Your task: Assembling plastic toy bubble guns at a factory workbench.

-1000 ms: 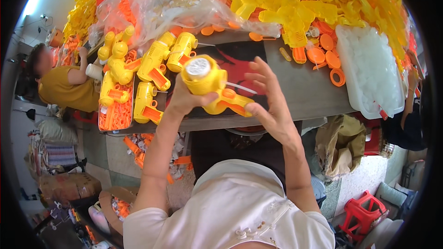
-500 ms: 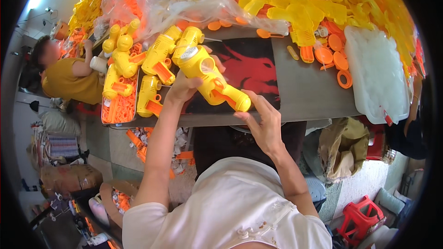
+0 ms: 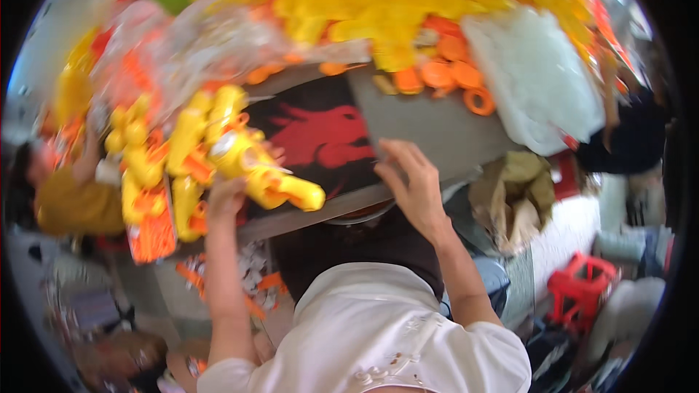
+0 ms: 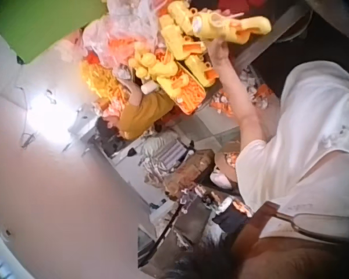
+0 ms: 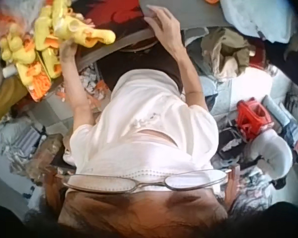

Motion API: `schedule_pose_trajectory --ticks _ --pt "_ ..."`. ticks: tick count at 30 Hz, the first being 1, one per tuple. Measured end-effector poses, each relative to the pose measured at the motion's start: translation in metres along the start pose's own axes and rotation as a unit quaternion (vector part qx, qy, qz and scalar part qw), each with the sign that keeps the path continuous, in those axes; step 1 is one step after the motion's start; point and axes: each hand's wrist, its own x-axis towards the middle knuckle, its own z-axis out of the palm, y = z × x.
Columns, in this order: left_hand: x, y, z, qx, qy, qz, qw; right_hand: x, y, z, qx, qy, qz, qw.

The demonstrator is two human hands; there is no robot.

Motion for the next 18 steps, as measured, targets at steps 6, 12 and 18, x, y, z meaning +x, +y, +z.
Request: schedule_pose_trajectory --ticks 6,12,18 --pt "-0.014 0.027 0.005 0.257 0.137 0.065 0.954 0.026 0.081 -0.068 -0.309 0.202 0.074 0.926" --pt "-0.022 0.050 0.046 0.406 0.172 0.117 0.890 0.024 0.081 -0.082 -0.369 0.120 0.137 0.912" --pt "-0.028 0.060 0.057 0.513 0.125 0.113 0.842 0.034 0.005 -0.024 0.273 -0.090 0.265 0.920"
